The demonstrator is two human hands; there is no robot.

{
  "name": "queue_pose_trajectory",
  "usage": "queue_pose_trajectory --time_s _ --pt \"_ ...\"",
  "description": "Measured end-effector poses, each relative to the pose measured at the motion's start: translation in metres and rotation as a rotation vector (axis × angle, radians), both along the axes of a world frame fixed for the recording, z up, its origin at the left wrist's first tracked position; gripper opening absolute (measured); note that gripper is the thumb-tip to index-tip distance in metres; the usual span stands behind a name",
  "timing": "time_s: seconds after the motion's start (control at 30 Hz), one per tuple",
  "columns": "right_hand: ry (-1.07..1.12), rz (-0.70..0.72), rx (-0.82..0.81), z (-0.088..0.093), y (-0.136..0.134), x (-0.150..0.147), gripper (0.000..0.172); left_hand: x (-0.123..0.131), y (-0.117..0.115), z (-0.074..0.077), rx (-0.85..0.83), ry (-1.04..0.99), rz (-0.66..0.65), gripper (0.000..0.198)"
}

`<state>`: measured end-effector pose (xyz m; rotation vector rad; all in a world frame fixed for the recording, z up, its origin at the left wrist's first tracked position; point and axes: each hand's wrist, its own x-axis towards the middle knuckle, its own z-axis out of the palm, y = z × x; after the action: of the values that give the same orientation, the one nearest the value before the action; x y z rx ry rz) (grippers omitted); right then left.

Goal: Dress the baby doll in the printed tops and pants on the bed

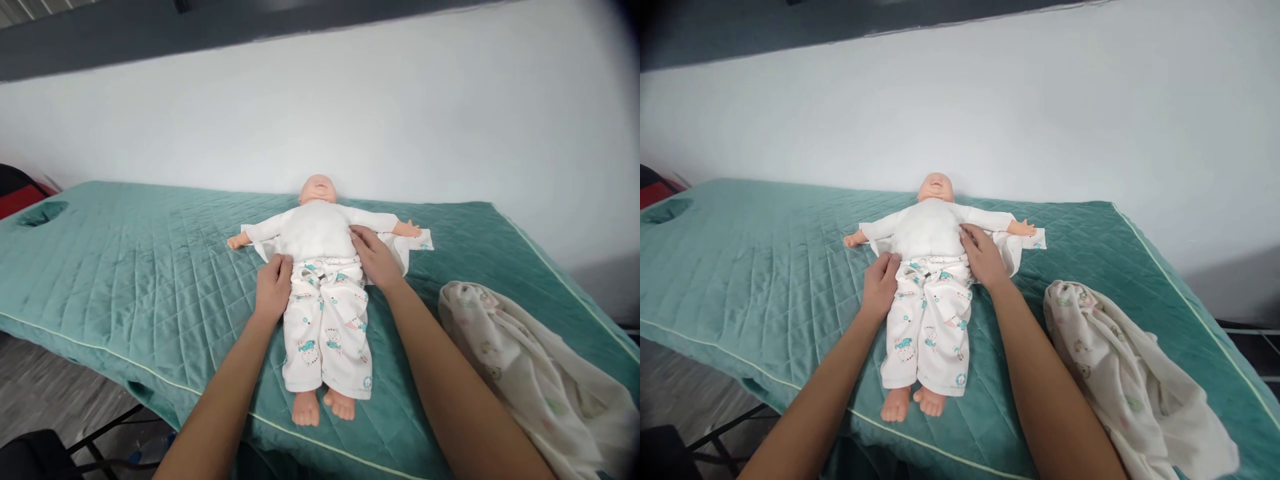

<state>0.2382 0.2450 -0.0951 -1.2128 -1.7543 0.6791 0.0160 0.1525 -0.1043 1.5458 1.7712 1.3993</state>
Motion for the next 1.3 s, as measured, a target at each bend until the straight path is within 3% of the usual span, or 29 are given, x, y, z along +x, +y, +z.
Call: queue_pose_trajectory --time_s 0.1,0.2,0.4,0.7,0.93,1.2,1.3 --pt "0.035 -0.087 0.086 -0.002 -0.005 -0.002 0.035 0.0 0.0 0.0 -0.008 -0.03 -0.003 0.038" --pt "0.023 -0.078 0.097 -0.004 -0.005 -0.001 0.041 0.0 0.0 0.001 -0.016 -0.05 -0.006 0.039" --pt "-0.086 -0.023 -0.029 -0.012 0.003 0.002 0.059 0.001 -0.001 0.001 -0.017 -0.054 0.001 0.04" --pt "-0.287 -0.114 0.005 -0.006 0.014 0.003 0.053 0.001 0.0 0.001 -0.013 -0.057 0.002 0.039" --pt "-0.181 0.039 -0.136 0.003 0.01 0.008 0.047 0.001 0.001 0.0 -0.013 -0.074 -0.008 0.04" --pt "0.055 -0.309 -0.215 0.008 0.003 -0.001 0.04 0.002 0.001 -0.001 -0.032 -0.098 0.006 0.04" --pt "0.034 -0.337 -0.282 0.01 0.014 -0.004 0.04 0.002 0.002 -0.001 -0.026 -0.097 0.007 0.04"
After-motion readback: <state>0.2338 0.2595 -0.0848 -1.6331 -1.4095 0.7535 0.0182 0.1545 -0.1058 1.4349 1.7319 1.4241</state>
